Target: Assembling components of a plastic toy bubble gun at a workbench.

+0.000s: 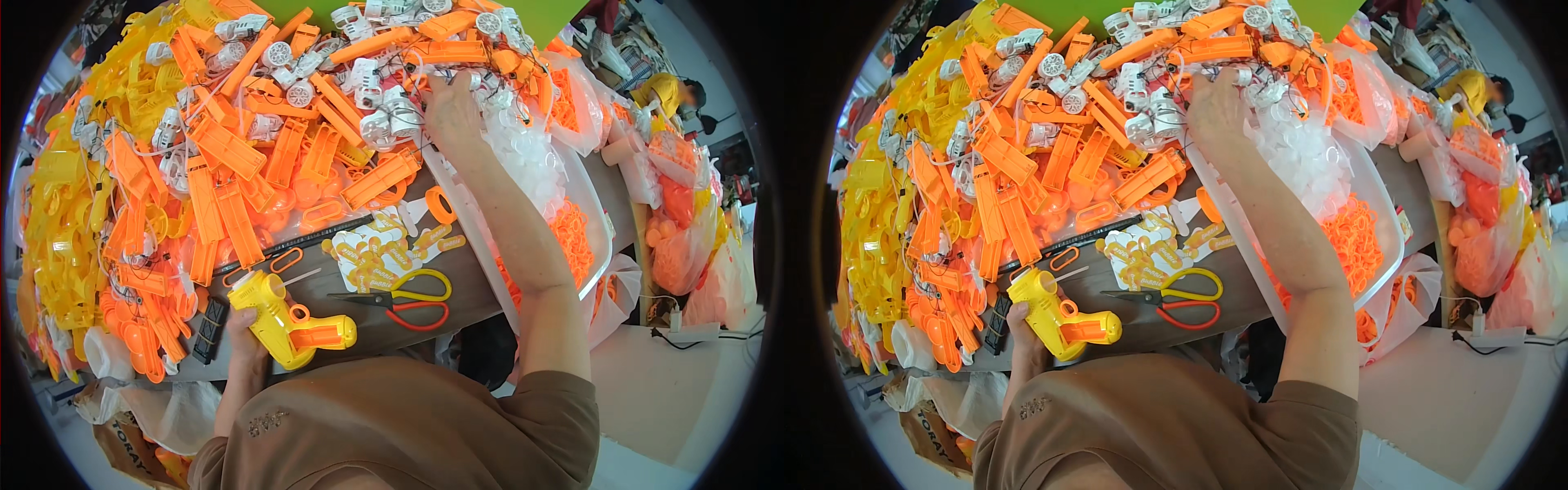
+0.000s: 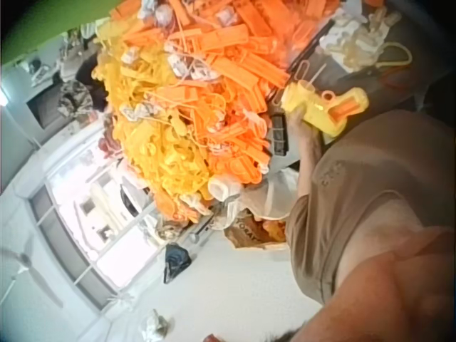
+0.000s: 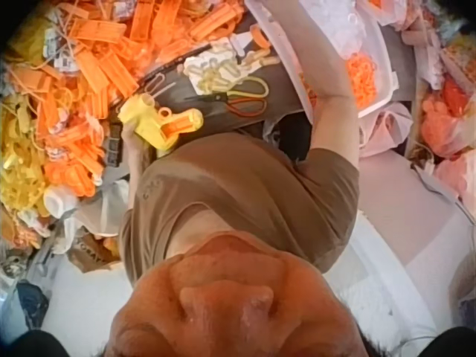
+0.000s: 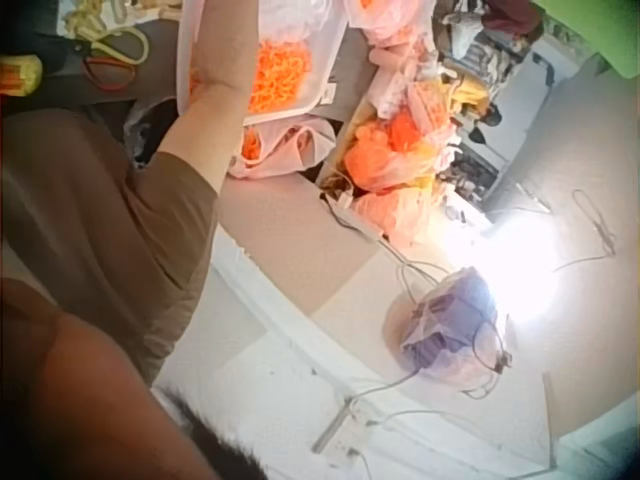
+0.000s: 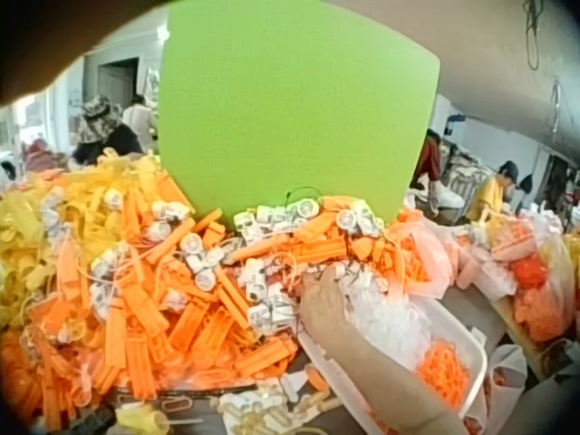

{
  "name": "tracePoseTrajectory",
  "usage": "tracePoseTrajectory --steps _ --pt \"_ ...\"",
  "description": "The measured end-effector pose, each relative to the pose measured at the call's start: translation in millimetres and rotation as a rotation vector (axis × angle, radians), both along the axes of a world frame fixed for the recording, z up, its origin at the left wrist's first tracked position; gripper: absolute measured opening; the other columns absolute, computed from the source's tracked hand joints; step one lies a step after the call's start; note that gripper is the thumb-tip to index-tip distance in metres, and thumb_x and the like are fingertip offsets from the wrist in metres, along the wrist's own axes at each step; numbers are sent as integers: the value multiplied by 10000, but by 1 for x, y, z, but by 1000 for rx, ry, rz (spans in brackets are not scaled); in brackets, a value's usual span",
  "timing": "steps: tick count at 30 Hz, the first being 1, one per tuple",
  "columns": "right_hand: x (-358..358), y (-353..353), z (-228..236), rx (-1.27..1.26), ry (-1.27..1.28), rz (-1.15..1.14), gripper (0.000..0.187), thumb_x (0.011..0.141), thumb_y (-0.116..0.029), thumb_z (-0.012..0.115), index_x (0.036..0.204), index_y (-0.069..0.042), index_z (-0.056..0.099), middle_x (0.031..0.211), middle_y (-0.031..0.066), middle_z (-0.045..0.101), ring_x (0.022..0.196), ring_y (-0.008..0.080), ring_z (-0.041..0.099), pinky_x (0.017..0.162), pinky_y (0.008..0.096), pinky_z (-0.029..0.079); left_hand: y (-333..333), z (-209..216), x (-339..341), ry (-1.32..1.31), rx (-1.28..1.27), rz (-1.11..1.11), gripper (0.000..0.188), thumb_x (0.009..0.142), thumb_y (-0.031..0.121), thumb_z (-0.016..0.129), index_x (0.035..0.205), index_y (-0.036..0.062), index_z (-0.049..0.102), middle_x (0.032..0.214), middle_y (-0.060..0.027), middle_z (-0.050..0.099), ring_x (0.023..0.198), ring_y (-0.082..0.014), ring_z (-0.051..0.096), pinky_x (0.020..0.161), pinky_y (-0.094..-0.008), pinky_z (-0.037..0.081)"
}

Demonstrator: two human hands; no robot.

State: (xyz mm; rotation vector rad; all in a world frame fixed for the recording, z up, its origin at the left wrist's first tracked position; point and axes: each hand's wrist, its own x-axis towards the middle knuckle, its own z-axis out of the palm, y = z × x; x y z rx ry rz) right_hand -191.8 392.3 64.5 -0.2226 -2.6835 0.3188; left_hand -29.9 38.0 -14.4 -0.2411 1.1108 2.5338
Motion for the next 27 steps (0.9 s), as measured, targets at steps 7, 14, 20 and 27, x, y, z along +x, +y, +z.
tracePoseTrajectory --steps 7,14,20,27 --pt "-6 6 6 208 -65 72 260 736 -5 533 991 -13 586 1013 230 482 871 385 565 733 438 463 -8 -4 2 13 -91 -21 600 586 314 604 1081 -9 502 893 -164 585 758 -281 606 669 -380 531" --pt "-12 58 -5 -541 71 220 200 826 -97 546 1003 -19 599 973 70 578 809 167 559 720 265 455 -18 -10 1 -34 64 -49 671 571 195 618 1186 12 424 941 -212 576 794 -337 611 693 -419 532" --pt "10 58 19 -1152 -81 165 256 860 -139 526 1090 -30 556 983 24 574 868 135 550 767 248 443 -21 -11 3 -29 20 -42 629 565 254 604 1125 4 468 905 -188 580 763 -310 610 665 -394 536" --pt "16 73 9 -274 -140 274 343 777 -148 578 1088 -10 539 1010 103 582 950 223 560 825 312 441 -18 -9 2 -38 121 -71 661 557 185 623 1166 6 438 926 -218 581 769 -353 616 686 -422 535"
